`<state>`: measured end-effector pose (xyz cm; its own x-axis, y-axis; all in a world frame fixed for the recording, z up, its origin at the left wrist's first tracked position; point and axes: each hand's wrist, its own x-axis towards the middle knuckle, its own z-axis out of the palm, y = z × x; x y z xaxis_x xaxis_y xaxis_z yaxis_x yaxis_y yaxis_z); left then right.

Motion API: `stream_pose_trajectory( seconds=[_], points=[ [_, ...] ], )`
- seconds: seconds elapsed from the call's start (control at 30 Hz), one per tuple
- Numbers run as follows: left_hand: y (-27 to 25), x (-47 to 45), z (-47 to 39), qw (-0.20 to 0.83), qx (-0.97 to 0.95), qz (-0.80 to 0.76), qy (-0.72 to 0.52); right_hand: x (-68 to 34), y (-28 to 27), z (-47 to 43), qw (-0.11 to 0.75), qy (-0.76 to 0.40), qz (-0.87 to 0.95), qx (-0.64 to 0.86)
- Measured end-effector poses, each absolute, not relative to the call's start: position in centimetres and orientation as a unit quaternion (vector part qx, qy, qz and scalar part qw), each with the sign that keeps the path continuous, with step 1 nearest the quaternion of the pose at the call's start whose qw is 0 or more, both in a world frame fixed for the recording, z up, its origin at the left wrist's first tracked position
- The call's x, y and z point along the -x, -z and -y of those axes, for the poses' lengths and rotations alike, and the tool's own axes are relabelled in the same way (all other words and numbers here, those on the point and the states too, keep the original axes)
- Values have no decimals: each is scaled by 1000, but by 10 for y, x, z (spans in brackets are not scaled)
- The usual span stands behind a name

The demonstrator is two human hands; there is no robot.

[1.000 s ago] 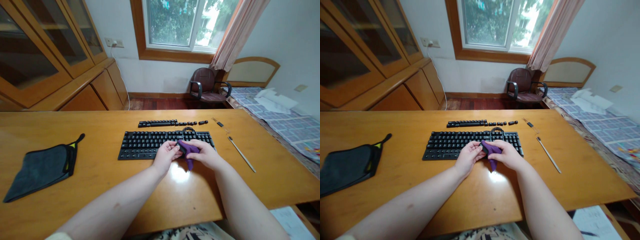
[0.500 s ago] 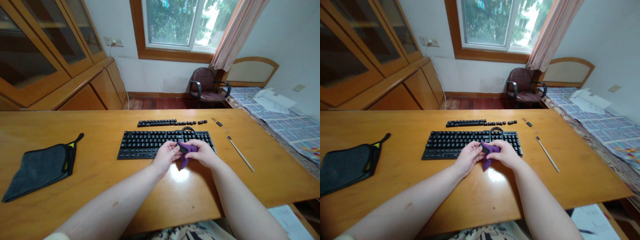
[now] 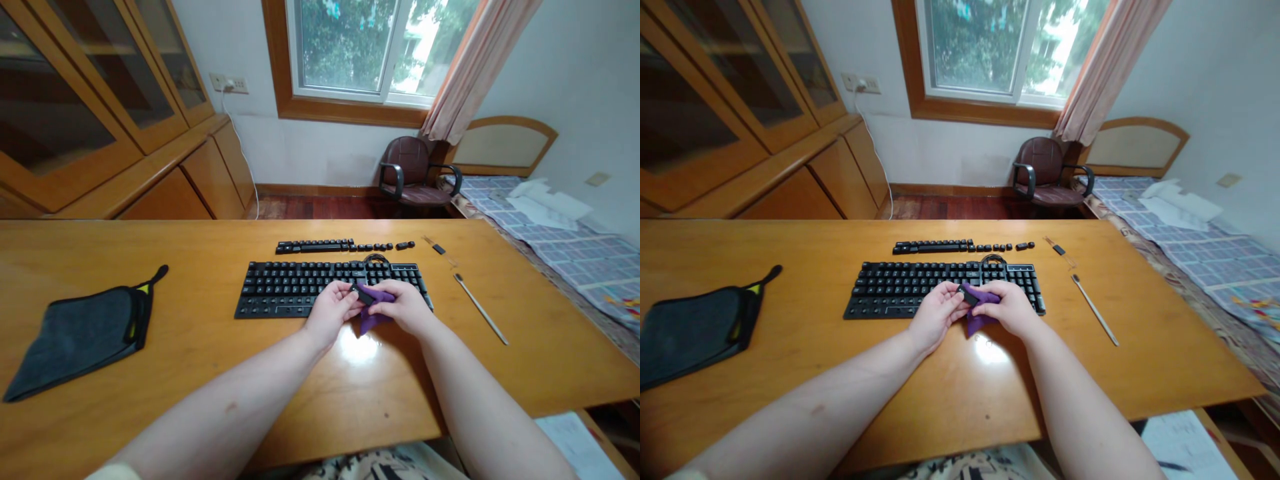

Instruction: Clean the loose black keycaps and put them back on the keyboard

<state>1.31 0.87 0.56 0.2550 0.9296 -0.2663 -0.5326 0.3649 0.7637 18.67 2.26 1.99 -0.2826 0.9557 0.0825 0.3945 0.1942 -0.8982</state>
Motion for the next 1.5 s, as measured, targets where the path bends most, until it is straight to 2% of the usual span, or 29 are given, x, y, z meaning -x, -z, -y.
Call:
stream_pose_trajectory(
  seconds=[0.2, 0.43, 0.7, 0.9, 1.07, 1.27, 1.5],
  points=[
    [-3, -14, -9, 732, -268, -360, -513, -185, -22, -21, 381, -418, 643, 516],
    [0, -15, -11, 697, -300, -383, -526, -181, -26, -17, 327, -451, 672, 488],
    [3, -13, -12, 684, -323, -398, -519, -183, -24, -18, 299, -389, 707, 509],
    [0, -13, -12, 701, -288, -377, -532, -186, -24, -20, 310, -362, 720, 505],
    [-3, -13, -11, 685, -274, -365, -567, -182, -24, -18, 335, -403, 685, 506],
    [-1, -11, -11, 685, -291, -363, -561, -175, -24, -15, 359, -432, 675, 479],
    [2, -10, -12, 650, -370, -394, -535, -176, -27, -16, 414, -411, 637, 504]
  ],
)
